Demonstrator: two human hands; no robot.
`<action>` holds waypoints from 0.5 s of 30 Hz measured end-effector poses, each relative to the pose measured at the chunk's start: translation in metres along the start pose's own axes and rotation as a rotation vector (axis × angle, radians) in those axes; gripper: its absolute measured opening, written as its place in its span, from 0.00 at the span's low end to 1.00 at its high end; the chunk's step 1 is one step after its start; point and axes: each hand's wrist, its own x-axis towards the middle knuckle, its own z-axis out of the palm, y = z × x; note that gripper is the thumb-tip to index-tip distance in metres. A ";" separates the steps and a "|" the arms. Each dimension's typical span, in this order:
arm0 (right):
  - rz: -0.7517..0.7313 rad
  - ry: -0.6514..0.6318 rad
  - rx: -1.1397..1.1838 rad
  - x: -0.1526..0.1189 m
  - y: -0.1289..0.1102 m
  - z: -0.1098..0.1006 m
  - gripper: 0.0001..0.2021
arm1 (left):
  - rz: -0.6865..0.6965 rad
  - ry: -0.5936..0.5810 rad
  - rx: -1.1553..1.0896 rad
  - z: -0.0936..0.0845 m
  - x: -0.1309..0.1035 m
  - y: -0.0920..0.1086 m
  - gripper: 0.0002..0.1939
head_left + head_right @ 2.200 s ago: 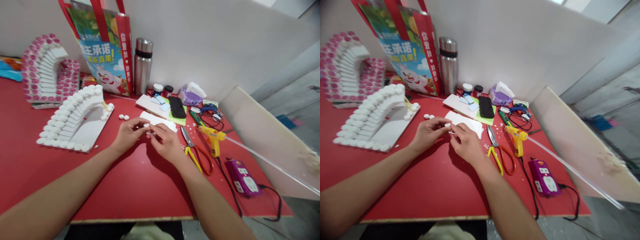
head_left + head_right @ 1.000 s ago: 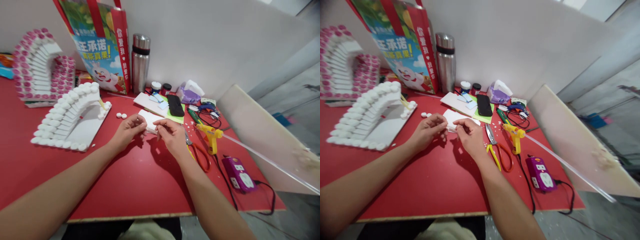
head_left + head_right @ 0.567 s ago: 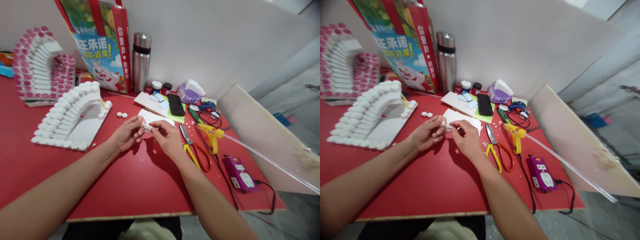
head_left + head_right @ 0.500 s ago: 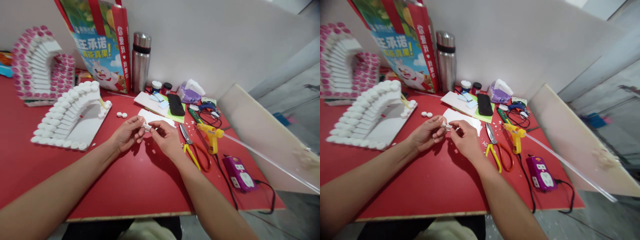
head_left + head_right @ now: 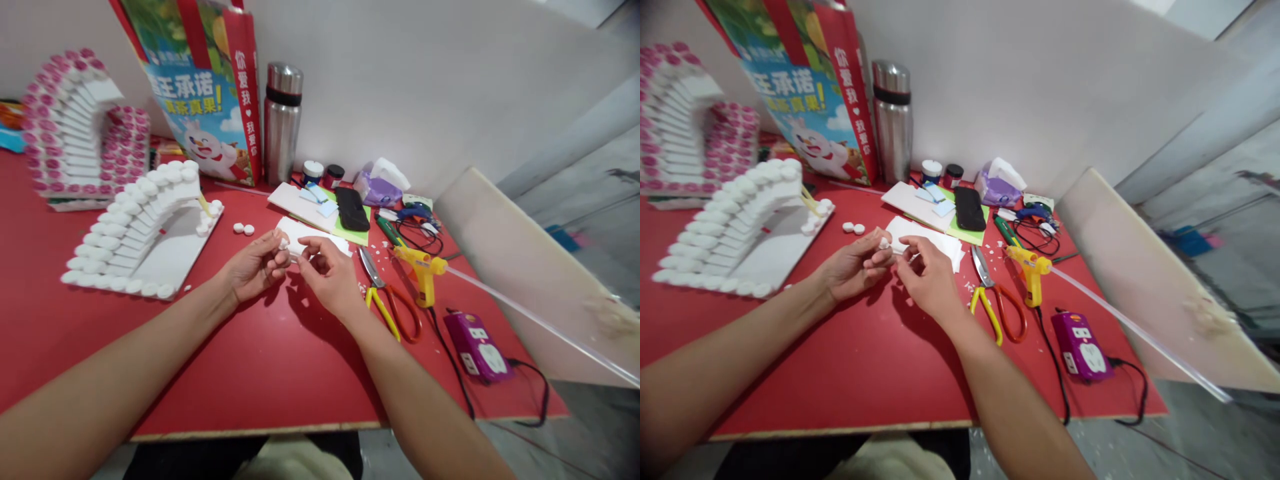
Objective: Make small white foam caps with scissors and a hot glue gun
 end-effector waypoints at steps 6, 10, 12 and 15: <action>0.047 0.002 0.025 0.001 -0.001 0.000 0.14 | 0.024 -0.060 0.012 -0.003 0.001 -0.001 0.19; 0.131 -0.002 0.133 0.002 -0.001 0.000 0.13 | 0.081 -0.095 0.062 -0.005 0.002 -0.004 0.18; 0.189 -0.011 0.223 0.003 0.000 0.000 0.14 | 0.120 -0.086 0.128 -0.005 0.002 -0.006 0.16; 0.297 -0.038 0.358 0.005 0.001 -0.001 0.15 | 0.167 -0.078 0.273 -0.003 0.001 -0.008 0.15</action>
